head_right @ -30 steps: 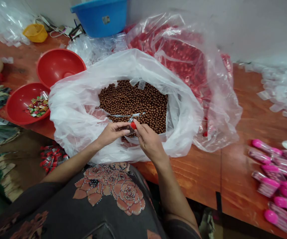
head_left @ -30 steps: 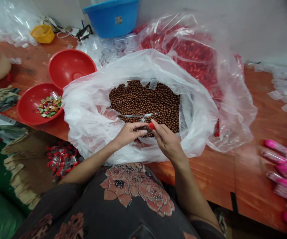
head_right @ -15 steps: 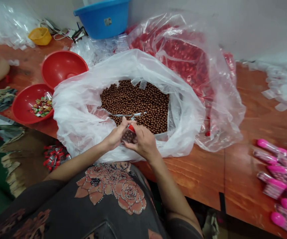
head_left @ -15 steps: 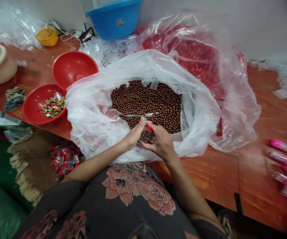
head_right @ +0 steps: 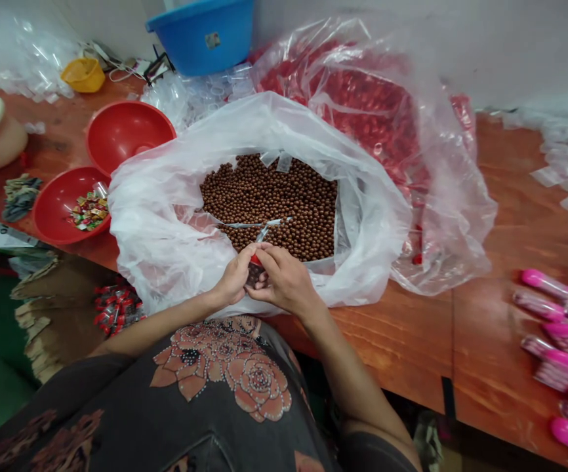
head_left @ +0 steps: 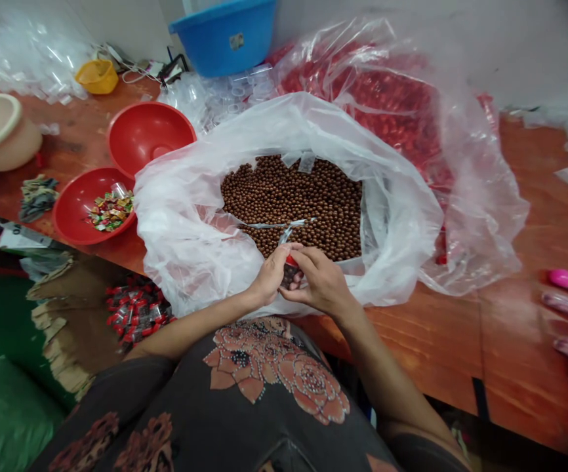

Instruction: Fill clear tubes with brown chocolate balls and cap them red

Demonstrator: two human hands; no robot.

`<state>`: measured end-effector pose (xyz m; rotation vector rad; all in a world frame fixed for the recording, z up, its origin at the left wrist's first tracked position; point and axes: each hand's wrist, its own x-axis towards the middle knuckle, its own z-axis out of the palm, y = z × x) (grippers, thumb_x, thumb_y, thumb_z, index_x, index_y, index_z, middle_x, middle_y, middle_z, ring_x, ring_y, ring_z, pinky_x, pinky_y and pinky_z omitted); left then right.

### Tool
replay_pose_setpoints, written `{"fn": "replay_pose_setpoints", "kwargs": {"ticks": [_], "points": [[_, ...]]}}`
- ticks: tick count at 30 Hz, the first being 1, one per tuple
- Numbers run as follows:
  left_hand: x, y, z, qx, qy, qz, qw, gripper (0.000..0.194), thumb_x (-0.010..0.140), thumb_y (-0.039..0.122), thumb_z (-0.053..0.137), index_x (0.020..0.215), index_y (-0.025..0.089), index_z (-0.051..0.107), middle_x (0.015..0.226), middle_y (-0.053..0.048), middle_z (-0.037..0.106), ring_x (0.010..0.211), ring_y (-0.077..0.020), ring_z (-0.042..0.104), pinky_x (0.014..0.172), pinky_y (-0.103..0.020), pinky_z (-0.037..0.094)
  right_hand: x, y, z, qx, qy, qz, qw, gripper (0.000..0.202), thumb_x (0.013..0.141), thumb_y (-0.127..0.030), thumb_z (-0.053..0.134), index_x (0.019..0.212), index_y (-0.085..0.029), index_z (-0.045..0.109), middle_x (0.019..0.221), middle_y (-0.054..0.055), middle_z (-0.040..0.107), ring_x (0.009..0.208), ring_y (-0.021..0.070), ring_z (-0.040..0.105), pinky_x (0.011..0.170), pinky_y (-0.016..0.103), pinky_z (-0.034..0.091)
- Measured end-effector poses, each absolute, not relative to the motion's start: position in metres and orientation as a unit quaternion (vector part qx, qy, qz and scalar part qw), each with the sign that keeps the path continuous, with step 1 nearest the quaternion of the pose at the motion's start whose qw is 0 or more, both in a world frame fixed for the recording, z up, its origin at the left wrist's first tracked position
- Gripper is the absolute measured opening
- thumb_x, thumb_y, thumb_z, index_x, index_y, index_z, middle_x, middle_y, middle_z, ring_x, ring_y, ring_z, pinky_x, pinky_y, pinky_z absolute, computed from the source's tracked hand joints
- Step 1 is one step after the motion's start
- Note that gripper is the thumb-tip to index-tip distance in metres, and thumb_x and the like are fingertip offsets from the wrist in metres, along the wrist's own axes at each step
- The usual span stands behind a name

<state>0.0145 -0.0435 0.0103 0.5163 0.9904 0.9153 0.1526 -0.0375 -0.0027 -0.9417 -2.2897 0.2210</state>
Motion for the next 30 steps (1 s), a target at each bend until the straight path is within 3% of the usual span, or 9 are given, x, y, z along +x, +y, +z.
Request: {"fn": "replay_pose_setpoints", "kwargs": {"ticks": [7, 14, 17, 20, 25, 30], "points": [[0.015, -0.045, 0.013, 0.249, 0.437, 0.414, 0.759, 0.039, 0.092, 0.046, 0.035, 0.119, 0.022, 0.049, 0.056, 0.003, 0.051, 0.045, -0.0111, 0.046, 0.043, -0.021, 0.036, 0.157, -0.036, 0.0, -0.35, -0.873, 0.101, 0.323, 0.063, 0.077, -0.043, 0.065, 0.132, -0.02, 0.047, 0.115, 0.014, 0.062, 0.103, 0.027, 0.061, 0.08, 0.04, 0.056], [0.009, -0.051, 0.007, 0.39, 0.456, 0.407, 0.688, 0.042, 0.093, 0.048, 0.035, 0.123, 0.021, 0.048, 0.058, 0.004, 0.053, 0.043, -0.0102, 0.048, 0.042, -0.02, 0.037, 0.159, -0.032, -0.002, -0.322, -0.893, 0.074, 0.306, 0.059, 0.077, -0.052, 0.064, 0.124, -0.018, 0.056, 0.097, 0.011, 0.064, 0.087, 0.0244, 0.061, 0.075, 0.039, 0.055], [0.006, -0.049, 0.011, 0.414, 0.461, 0.399, 0.677, 0.044, 0.094, 0.048, 0.032, 0.126, 0.022, 0.047, 0.059, 0.004, 0.052, 0.044, -0.0102, 0.048, 0.041, -0.019, 0.038, 0.159, -0.03, 0.003, -0.315, -0.892, 0.075, 0.314, 0.058, 0.079, -0.052, 0.063, 0.125, -0.017, 0.053, 0.097, 0.011, 0.062, 0.088, 0.0247, 0.059, 0.075, 0.04, 0.054], [0.001, -0.044, 0.021, 0.415, 0.468, 0.382, 0.68, 0.05, 0.096, 0.052, 0.025, 0.132, 0.021, 0.043, 0.059, 0.003, 0.054, 0.046, -0.0109, 0.05, 0.045, -0.02, 0.041, 0.159, -0.029, 0.011, -0.313, -0.88, 0.159, 0.321, 0.061, 0.081, -0.051, 0.063, 0.129, -0.016, 0.049, 0.104, 0.012, 0.059, 0.094, 0.0249, 0.058, 0.079, 0.041, 0.054], [-0.005, -0.035, 0.029, 0.414, 0.462, 0.341, 0.706, 0.072, 0.092, 0.068, 0.017, 0.14, 0.019, 0.038, 0.059, 0.001, 0.053, 0.044, -0.0121, 0.049, 0.039, -0.02, 0.038, 0.16, -0.031, 0.014, -0.339, -0.812, 0.281, 0.382, 0.035, 0.097, -0.028, 0.047, 0.131, -0.028, 0.054, 0.105, 0.006, 0.059, 0.095, 0.0168, 0.059, 0.082, 0.034, 0.053], [-0.006, -0.034, 0.027, 0.417, 0.457, 0.321, 0.717, 0.077, 0.09, 0.071, 0.016, 0.142, 0.019, 0.038, 0.058, 0.0, 0.053, 0.043, -0.012, 0.049, 0.037, -0.019, 0.035, 0.161, -0.034, 0.012, -0.326, -0.816, 0.258, 0.402, 0.042, 0.096, -0.02, 0.048, 0.137, -0.03, 0.051, 0.106, 0.006, 0.059, 0.094, 0.016, 0.06, 0.079, 0.033, 0.054]]}}
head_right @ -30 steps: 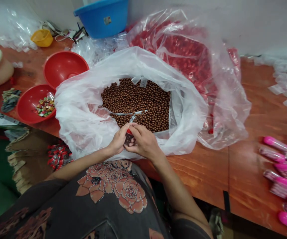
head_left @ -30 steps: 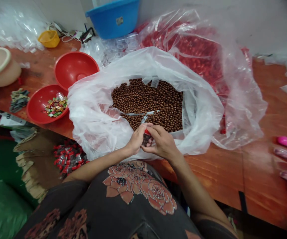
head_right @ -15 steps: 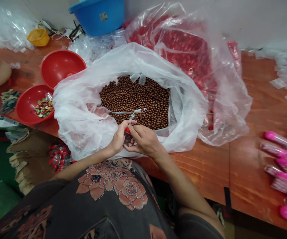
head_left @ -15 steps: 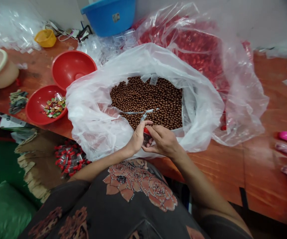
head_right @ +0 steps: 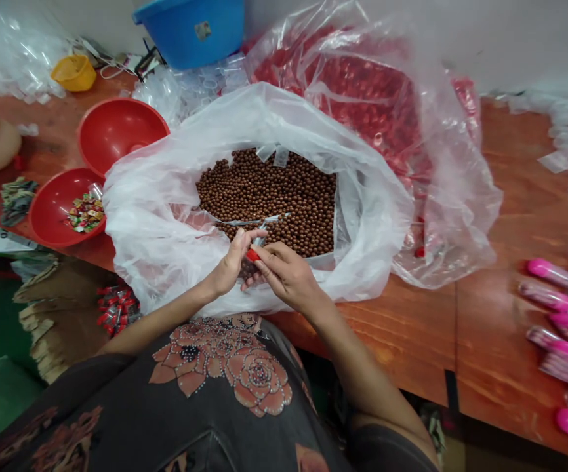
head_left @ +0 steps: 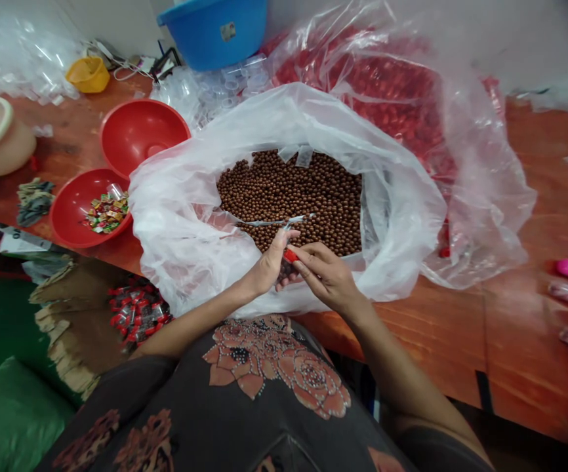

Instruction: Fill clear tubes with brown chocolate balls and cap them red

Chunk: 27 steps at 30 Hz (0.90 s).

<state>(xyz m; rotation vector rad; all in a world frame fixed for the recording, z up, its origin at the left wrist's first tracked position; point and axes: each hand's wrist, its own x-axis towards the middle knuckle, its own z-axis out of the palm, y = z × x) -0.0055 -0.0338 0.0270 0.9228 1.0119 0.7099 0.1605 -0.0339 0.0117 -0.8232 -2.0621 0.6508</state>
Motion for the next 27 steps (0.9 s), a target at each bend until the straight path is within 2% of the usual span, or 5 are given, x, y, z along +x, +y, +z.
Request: {"fn": "replay_pose_setpoints", "kwargs": {"ticks": [5, 9, 13, 21, 27], "points": [[-0.008, -0.035, 0.031, 0.412, 0.474, 0.332, 0.704, 0.07, 0.093, 0.067, 0.024, 0.139, 0.018, 0.045, 0.058, -0.001, 0.054, 0.044, -0.0116, 0.048, 0.039, -0.019, 0.033, 0.162, -0.035, 0.017, -0.3, -0.858, 0.192, 0.369, 0.046, 0.095, -0.021, 0.049, 0.141, -0.023, 0.045, 0.109, 0.011, 0.059, 0.097, 0.0194, 0.059, 0.08, 0.037, 0.055], [-0.007, -0.033, 0.038, 0.402, 0.484, 0.35, 0.694, 0.062, 0.095, 0.061, 0.027, 0.133, 0.018, 0.051, 0.059, 0.0, 0.054, 0.047, -0.0112, 0.049, 0.043, -0.02, 0.036, 0.157, -0.037, 0.017, -0.308, -0.883, 0.115, 0.336, 0.069, 0.089, -0.044, 0.06, 0.146, -0.013, 0.036, 0.111, 0.017, 0.058, 0.103, 0.028, 0.057, 0.083, 0.045, 0.055], [-0.003, -0.028, 0.041, 0.366, 0.456, 0.377, 0.719, 0.059, 0.096, 0.06, 0.023, 0.128, 0.018, 0.051, 0.059, 0.001, 0.053, 0.047, -0.0117, 0.05, 0.045, -0.02, 0.039, 0.15, -0.04, 0.014, -0.341, -0.848, 0.183, 0.363, 0.083, 0.082, -0.056, 0.064, 0.149, -0.022, 0.031, 0.123, 0.015, 0.054, 0.111, 0.0286, 0.054, 0.093, 0.048, 0.053], [-0.014, -0.021, 0.046, 0.289, 0.375, 0.387, 0.791, 0.04, 0.096, 0.05, 0.038, 0.124, 0.021, 0.042, 0.068, 0.0, 0.06, 0.051, -0.0117, 0.054, 0.047, -0.021, 0.044, 0.152, -0.032, -0.006, -0.488, -0.421, 0.552, 0.529, 0.026, 0.081, -0.04, 0.069, 0.099, -0.021, 0.064, 0.078, -0.001, 0.063, 0.062, 0.0102, 0.056, 0.054, 0.024, 0.05], [-0.012, -0.024, 0.03, 0.264, 0.376, 0.328, 0.825, 0.051, 0.095, 0.057, 0.036, 0.121, 0.016, 0.052, 0.071, -0.005, 0.063, 0.05, -0.0119, 0.056, 0.045, -0.022, 0.043, 0.149, -0.035, 0.005, -0.5, -0.521, 0.478, 0.499, 0.041, 0.084, -0.046, 0.065, 0.12, -0.027, 0.064, 0.113, 0.004, 0.066, 0.097, 0.0178, 0.063, 0.088, 0.039, 0.054]]}}
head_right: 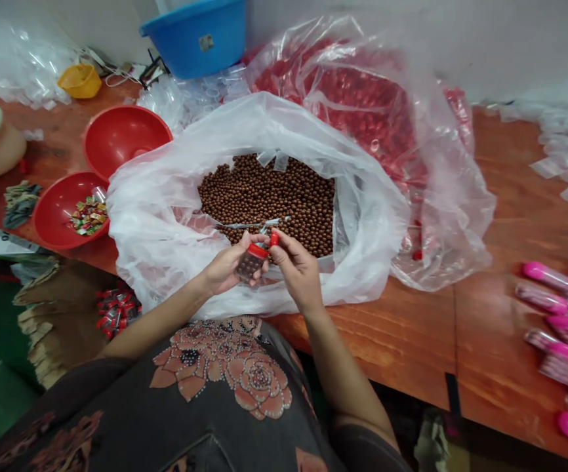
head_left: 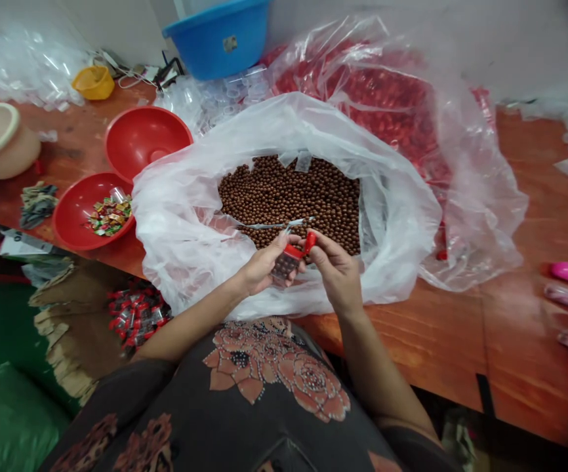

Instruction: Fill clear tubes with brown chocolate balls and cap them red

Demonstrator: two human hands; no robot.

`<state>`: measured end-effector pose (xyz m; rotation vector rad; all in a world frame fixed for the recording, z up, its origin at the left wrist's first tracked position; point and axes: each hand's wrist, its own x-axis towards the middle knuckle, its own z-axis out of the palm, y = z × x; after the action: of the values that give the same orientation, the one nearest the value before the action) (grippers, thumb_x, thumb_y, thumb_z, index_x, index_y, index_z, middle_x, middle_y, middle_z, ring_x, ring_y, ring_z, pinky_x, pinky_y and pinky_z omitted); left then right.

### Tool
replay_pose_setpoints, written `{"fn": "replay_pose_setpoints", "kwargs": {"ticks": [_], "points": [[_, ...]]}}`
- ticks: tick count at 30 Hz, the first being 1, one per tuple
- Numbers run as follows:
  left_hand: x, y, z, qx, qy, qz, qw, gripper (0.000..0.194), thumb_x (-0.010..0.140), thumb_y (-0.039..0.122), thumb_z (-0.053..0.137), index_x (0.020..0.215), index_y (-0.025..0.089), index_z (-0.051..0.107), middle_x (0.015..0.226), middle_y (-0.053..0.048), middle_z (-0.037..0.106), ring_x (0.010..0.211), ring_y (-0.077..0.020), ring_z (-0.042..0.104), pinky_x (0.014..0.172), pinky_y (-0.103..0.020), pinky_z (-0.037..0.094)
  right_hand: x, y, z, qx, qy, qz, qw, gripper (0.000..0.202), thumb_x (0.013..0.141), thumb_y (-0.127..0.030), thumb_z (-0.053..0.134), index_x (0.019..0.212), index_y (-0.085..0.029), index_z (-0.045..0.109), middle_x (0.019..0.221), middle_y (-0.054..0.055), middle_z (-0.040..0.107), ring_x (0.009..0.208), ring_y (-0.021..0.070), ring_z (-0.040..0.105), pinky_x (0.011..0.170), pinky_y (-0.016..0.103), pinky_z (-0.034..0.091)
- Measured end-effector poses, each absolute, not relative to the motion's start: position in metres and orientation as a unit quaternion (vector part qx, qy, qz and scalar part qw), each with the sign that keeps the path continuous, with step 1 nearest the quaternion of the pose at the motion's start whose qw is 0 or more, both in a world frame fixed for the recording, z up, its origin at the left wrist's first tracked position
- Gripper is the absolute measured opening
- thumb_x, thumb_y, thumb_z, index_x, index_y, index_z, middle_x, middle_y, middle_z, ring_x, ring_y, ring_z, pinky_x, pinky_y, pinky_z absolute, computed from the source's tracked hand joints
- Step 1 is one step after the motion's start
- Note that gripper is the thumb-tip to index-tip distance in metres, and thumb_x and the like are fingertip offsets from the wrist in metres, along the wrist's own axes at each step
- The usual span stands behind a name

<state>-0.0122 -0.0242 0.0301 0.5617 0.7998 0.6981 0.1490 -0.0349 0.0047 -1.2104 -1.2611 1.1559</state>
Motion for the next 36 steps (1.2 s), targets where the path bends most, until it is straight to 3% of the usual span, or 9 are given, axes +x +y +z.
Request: {"fn": "replay_pose_setpoints", "kwargs": {"ticks": [3, 7, 9, 12, 16, 21, 26, 31, 36], "points": [[-0.009, -0.025, 0.021, 0.243, 0.379, 0.322, 0.833, 0.061, 0.094, 0.064, 0.032, 0.104, 0.012, 0.061, 0.07, -0.006, 0.062, 0.048, -0.0106, 0.055, 0.044, -0.022, 0.042, 0.149, -0.038, 0.013, -0.451, -0.679, 0.416, 0.403, 0.069, 0.075, -0.053, 0.073, 0.137, -0.03, 0.052, 0.129, 0.007, 0.059, 0.116, 0.0246, 0.055, 0.104, 0.048, 0.045], [-0.006, -0.023, 0.023, 0.209, 0.357, 0.351, 0.84, 0.061, 0.093, 0.066, 0.031, 0.097, 0.013, 0.062, 0.069, -0.004, 0.06, 0.048, -0.0093, 0.053, 0.045, -0.021, 0.043, 0.152, -0.037, 0.012, -0.426, -0.745, 0.378, 0.347, 0.098, 0.066, -0.065, 0.074, 0.148, -0.028, 0.034, 0.14, 0.012, 0.049, 0.125, 0.0303, 0.049, 0.105, 0.053, 0.042], [-0.006, -0.021, 0.028, 0.196, 0.354, 0.367, 0.838, 0.057, 0.093, 0.065, 0.034, 0.098, 0.015, 0.06, 0.069, -0.003, 0.06, 0.048, -0.009, 0.052, 0.043, -0.021, 0.043, 0.155, -0.033, 0.011, -0.411, -0.754, 0.377, 0.347, 0.095, 0.072, -0.066, 0.068, 0.149, -0.028, 0.03, 0.142, 0.013, 0.046, 0.127, 0.0302, 0.048, 0.107, 0.053, 0.041], [-0.007, -0.02, 0.037, 0.186, 0.367, 0.372, 0.832, 0.059, 0.092, 0.066, 0.033, 0.096, 0.014, 0.06, 0.068, -0.003, 0.059, 0.046, -0.0089, 0.051, 0.04, -0.021, 0.042, 0.158, -0.027, 0.013, -0.385, -0.779, 0.357, 0.342, 0.08, 0.078, -0.064, 0.064, 0.145, -0.029, 0.036, 0.138, 0.011, 0.049, 0.125, 0.0282, 0.05, 0.105, 0.051, 0.043], [-0.006, -0.021, 0.04, 0.169, 0.38, 0.37, 0.83, 0.062, 0.091, 0.069, 0.032, 0.082, 0.013, 0.057, 0.063, -0.002, 0.055, 0.043, -0.0082, 0.048, 0.039, -0.021, 0.041, 0.152, -0.026, 0.019, -0.382, -0.816, 0.301, 0.312, 0.083, 0.073, -0.062, 0.07, 0.141, -0.025, 0.038, 0.125, 0.012, 0.055, 0.114, 0.0284, 0.054, 0.097, 0.049, 0.048], [-0.005, -0.022, 0.037, 0.156, 0.369, 0.377, 0.835, 0.044, 0.092, 0.052, 0.041, 0.071, 0.014, 0.052, 0.057, 0.001, 0.048, 0.04, -0.0069, 0.044, 0.039, -0.02, 0.04, 0.141, -0.027, 0.019, -0.384, -0.846, 0.187, 0.318, 0.079, 0.075, -0.056, 0.071, 0.136, -0.018, 0.039, 0.123, 0.015, 0.056, 0.11, 0.0298, 0.055, 0.094, 0.048, 0.048], [-0.005, -0.029, 0.038, 0.162, 0.325, 0.4, 0.842, 0.031, 0.087, 0.04, 0.042, 0.093, 0.014, 0.057, 0.053, 0.004, 0.044, 0.037, -0.0092, 0.041, 0.036, -0.02, 0.037, 0.138, -0.026, 0.013, -0.33, -0.863, 0.091, 0.372, 0.076, 0.074, -0.052, 0.069, 0.134, -0.016, 0.04, 0.123, 0.017, 0.056, 0.113, 0.0305, 0.055, 0.094, 0.047, 0.049], [-0.01, -0.037, 0.036, 0.189, 0.286, 0.416, 0.842, 0.039, 0.087, 0.035, 0.04, 0.121, 0.018, 0.05, 0.053, 0.005, 0.047, 0.035, -0.0101, 0.039, 0.035, -0.019, 0.036, 0.135, -0.029, 0.002, -0.315, -0.858, 0.071, 0.399, 0.075, 0.072, -0.05, 0.068, 0.135, -0.019, 0.04, 0.115, 0.015, 0.059, 0.106, 0.0301, 0.058, 0.089, 0.047, 0.049], [-0.015, -0.039, 0.031, 0.212, 0.329, 0.419, 0.82, 0.054, 0.093, 0.056, 0.034, 0.126, 0.016, 0.047, 0.06, 0.001, 0.055, 0.041, -0.0129, 0.05, 0.041, -0.023, 0.043, 0.126, -0.032, -0.01, -0.317, -0.83, 0.068, 0.454, 0.079, 0.071, -0.048, 0.071, 0.137, -0.02, 0.037, 0.11, 0.013, 0.059, 0.102, 0.0289, 0.059, 0.086, 0.046, 0.052]]}}
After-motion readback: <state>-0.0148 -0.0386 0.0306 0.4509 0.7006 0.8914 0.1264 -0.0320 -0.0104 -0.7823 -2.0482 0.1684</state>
